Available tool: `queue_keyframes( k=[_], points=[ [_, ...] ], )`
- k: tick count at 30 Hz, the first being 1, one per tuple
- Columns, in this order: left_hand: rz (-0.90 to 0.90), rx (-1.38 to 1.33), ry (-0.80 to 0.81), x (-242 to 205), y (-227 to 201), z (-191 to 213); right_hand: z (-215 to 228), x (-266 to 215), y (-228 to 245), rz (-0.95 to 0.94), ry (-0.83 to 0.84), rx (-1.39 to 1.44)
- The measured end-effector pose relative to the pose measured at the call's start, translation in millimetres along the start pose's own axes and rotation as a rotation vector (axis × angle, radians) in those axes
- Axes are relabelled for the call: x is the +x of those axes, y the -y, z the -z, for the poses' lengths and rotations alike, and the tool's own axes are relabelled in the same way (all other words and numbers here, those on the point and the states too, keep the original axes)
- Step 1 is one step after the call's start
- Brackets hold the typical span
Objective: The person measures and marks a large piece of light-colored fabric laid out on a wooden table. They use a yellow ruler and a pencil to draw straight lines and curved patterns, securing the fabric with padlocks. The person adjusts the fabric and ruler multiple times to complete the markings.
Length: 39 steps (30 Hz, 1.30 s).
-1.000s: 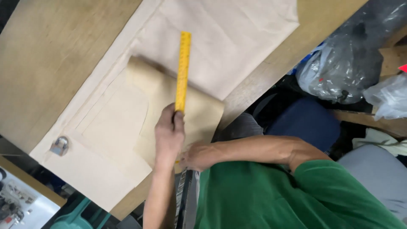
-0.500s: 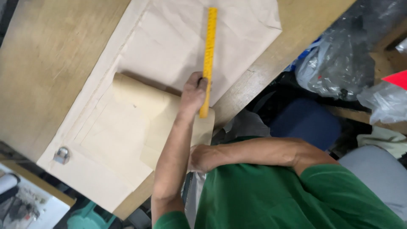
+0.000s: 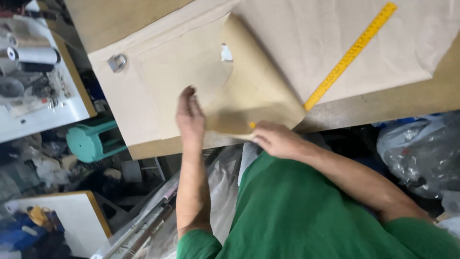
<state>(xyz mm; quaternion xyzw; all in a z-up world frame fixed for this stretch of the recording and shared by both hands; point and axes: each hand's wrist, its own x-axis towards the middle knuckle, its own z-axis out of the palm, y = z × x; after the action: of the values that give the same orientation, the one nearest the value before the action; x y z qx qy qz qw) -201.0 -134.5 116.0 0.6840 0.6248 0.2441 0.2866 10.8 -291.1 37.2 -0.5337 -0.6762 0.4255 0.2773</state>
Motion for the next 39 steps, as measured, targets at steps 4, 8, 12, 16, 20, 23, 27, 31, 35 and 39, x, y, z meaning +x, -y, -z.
queue_keyframes(
  k=[4, 8, 12, 16, 20, 23, 27, 31, 35, 39],
  points=[
    [0.076, 0.125, -0.135, -8, 87, 8, 38, -28, -22, -0.049, -0.292, -0.032],
    [-0.295, 0.442, -0.011, 19, 152, -59, 105, -57, 16, -0.09, -0.594, 0.259],
    [-0.49, 0.717, 0.203, 66, 148, -129, 122, -87, 34, -0.15, -0.546, 0.305],
    [-0.473, 0.779, 0.324, 93, 74, -129, 93, -90, 34, -0.27, -0.328, 0.236],
    [-0.459, 1.22, 0.822, 114, 43, -122, 62, -107, -5, -0.472, -0.068, 0.463],
    [-0.328, 0.979, 0.825, 133, 99, -158, 59, -124, -30, -0.537, -0.032, 0.541],
    [-0.126, 0.347, 0.626, 135, 160, -173, 75, -141, -54, -0.631, -0.078, 0.541],
    [-0.178, 0.391, 0.594, 119, 152, -153, 98, -133, -49, -0.686, -0.177, 0.623],
    [-0.315, 0.482, 0.529, 90, 145, -122, 122, -117, -51, -0.787, -0.08, 0.465],
    [-0.444, 0.578, 0.458, 66, 139, -90, 133, -109, -62, -0.881, -0.013, 0.445]
  ],
)
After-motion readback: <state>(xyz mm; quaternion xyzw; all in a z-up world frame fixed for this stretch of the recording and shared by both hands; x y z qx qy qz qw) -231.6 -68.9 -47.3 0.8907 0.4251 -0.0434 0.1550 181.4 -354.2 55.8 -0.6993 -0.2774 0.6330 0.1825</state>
